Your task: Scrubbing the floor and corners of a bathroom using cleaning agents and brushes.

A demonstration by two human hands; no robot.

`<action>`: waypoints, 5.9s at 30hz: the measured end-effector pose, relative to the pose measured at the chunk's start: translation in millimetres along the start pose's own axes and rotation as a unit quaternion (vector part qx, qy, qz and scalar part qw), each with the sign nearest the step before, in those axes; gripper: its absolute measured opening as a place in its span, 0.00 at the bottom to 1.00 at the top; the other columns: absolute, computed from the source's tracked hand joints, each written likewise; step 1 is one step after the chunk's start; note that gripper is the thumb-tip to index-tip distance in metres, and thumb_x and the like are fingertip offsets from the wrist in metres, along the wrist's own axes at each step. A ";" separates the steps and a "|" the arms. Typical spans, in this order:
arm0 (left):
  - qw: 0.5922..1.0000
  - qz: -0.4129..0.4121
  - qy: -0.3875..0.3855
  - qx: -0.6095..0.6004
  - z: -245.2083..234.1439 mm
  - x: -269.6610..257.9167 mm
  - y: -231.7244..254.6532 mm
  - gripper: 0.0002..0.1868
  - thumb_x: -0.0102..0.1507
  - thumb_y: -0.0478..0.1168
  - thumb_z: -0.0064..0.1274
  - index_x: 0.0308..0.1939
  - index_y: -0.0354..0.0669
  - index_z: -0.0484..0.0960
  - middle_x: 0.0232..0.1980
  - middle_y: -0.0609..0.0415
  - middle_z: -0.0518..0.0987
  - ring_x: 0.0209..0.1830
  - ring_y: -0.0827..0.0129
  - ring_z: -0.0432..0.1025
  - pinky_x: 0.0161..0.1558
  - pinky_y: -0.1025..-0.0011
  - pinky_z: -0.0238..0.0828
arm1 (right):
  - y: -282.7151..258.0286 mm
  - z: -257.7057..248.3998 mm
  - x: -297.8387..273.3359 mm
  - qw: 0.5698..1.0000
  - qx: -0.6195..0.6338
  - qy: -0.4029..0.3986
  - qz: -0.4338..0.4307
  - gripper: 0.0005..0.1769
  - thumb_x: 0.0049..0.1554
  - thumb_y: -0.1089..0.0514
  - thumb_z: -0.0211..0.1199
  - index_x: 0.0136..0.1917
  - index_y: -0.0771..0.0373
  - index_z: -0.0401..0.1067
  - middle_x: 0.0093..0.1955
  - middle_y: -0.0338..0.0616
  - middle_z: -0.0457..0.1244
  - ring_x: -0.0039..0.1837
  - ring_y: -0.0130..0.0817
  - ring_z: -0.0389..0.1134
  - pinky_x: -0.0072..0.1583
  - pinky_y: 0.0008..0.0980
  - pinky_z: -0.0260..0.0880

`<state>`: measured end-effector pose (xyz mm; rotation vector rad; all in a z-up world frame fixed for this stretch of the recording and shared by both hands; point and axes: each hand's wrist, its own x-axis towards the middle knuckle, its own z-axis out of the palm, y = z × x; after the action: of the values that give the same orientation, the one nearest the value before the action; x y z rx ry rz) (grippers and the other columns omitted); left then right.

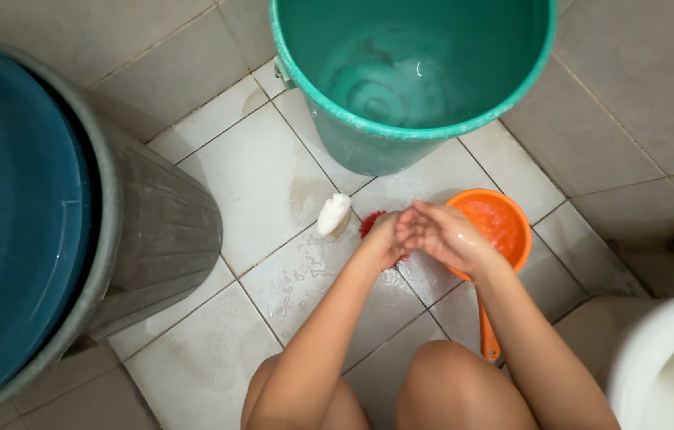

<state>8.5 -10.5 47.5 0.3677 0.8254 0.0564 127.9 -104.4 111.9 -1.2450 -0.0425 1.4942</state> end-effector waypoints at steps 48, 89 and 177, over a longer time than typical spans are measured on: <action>0.654 0.370 0.059 0.658 300.6 -129.3 5.3 0.23 0.51 0.37 0.68 0.51 0.43 0.82 0.47 0.46 0.85 0.48 0.49 0.79 0.50 0.55 0.74 | 208.2 -146.1 -219.9 0.891 -0.204 0.405 0.012 0.28 0.61 0.35 0.58 0.40 0.64 0.75 0.28 0.42 0.65 0.26 0.28 0.62 0.30 0.31 0.62; 0.649 0.436 0.071 0.620 274.8 -188.6 22.5 0.19 0.53 0.38 0.65 0.48 0.45 0.81 0.44 0.43 0.84 0.47 0.42 0.77 0.46 0.50 0.72 | 146.9 -63.4 -197.6 0.788 -0.536 0.166 -0.253 0.52 0.38 0.43 0.78 0.66 0.72 0.61 0.61 0.64 0.58 0.65 0.58 0.60 0.66 0.48 0.63; 0.479 0.176 -0.656 0.556 446.0 -188.6 -1045.4 0.26 0.63 0.43 0.61 0.60 0.40 0.68 0.54 0.37 0.80 0.54 0.42 0.76 0.52 0.55 0.72 | 629.1 -346.1 -922.5 0.580 0.204 0.789 -0.012 0.44 0.49 0.46 0.69 0.71 0.69 0.59 0.59 0.55 0.67 0.59 0.42 0.71 0.60 0.42 0.72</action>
<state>107.6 -1157.1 100.2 1.5691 -0.9660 -0.3882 -249.0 -1209.4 171.2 -1.7074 1.3716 -0.1291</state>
